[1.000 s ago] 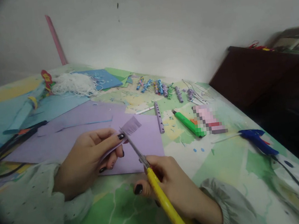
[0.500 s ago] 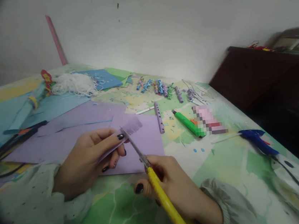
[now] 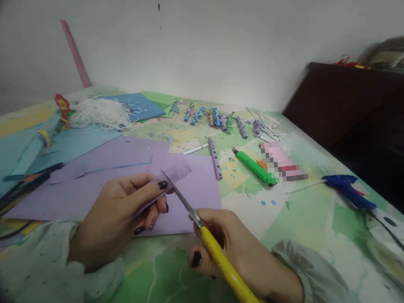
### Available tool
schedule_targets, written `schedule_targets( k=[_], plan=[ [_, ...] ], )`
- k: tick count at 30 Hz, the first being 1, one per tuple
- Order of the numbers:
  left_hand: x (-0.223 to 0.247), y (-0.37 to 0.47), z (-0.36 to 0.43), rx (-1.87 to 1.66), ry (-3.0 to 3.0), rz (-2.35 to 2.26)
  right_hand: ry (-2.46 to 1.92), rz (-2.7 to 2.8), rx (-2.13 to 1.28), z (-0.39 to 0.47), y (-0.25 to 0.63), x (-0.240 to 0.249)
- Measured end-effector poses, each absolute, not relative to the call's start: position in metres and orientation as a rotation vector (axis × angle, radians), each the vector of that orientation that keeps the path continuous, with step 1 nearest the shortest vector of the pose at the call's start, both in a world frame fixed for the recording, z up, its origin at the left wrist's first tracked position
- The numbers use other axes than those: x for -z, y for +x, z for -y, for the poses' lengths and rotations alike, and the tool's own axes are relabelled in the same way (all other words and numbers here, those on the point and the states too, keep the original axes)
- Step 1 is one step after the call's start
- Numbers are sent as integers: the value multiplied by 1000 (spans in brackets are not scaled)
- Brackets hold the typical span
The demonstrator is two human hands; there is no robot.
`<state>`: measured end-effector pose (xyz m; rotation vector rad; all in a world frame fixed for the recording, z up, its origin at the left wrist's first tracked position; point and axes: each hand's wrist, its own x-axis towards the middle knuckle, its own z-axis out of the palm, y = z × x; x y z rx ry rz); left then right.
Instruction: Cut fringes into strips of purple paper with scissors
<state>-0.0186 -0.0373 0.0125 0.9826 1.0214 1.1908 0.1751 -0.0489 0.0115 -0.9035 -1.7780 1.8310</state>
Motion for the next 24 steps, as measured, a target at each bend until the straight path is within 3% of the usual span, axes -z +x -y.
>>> schedule_targets(
  k=[24],
  plan=[
    [-10, -19, 36, -1196, 954, -1008, -981, 1831, -1714, 47, 175, -2]
  ],
)
